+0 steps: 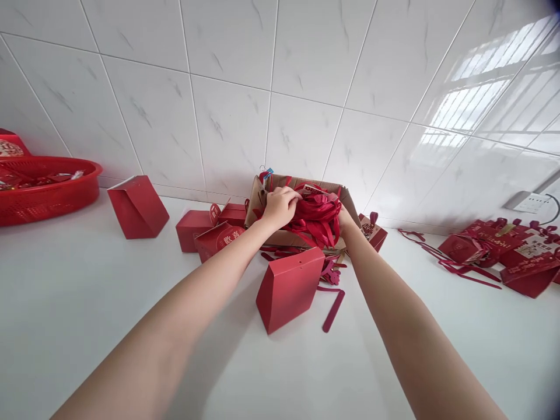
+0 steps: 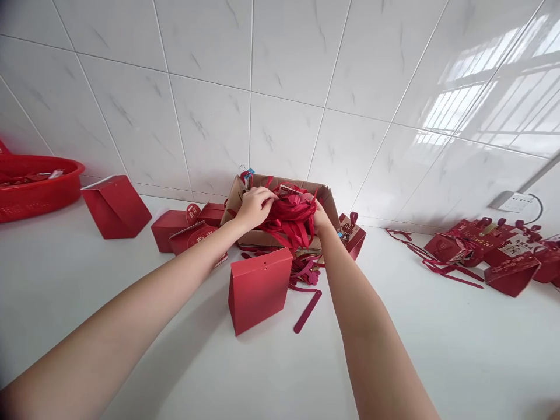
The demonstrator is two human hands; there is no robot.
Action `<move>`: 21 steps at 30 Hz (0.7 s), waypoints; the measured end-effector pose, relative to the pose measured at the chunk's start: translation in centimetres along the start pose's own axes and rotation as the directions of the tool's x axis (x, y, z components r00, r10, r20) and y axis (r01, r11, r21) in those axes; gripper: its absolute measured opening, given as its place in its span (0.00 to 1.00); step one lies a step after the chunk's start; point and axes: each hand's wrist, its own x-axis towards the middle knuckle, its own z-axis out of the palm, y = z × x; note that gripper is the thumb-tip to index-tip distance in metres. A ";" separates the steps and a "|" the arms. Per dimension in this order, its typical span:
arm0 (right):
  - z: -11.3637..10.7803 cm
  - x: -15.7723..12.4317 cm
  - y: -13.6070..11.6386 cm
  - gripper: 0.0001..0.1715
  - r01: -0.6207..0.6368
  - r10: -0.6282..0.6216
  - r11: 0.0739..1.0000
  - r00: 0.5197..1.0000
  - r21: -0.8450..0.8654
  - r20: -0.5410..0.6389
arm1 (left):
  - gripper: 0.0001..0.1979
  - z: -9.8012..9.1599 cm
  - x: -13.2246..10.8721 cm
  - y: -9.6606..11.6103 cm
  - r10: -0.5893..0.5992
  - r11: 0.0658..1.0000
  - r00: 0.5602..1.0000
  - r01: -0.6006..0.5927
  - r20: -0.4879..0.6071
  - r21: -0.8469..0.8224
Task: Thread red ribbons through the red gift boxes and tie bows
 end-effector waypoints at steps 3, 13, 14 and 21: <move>-0.2 0.1 0.1 0.26 -0.015 0.015 1.000 0.999 -0.003 -0.033 | 0.10 0.5 0.7 0.5 0.007 1.000 0.999 -0.007 0.051 -0.006; 0.0 0.1 0.2 0.25 -0.042 0.041 0.999 0.998 -0.015 -0.053 | 0.15 0.0 3.2 0.0 0.007 0.999 1.000 -0.007 -0.016 0.043; 0.0 0.1 0.2 0.25 -0.044 0.044 0.999 0.998 -0.013 -0.047 | 0.15 0.0 3.6 -0.1 0.061 0.996 0.998 -0.060 -0.013 0.067; 0.2 0.8 0.8 0.24 -0.023 0.016 0.996 0.997 -0.089 -0.069 | 0.05 -1.0 6.3 0.3 0.183 0.970 0.980 -0.192 0.074 0.146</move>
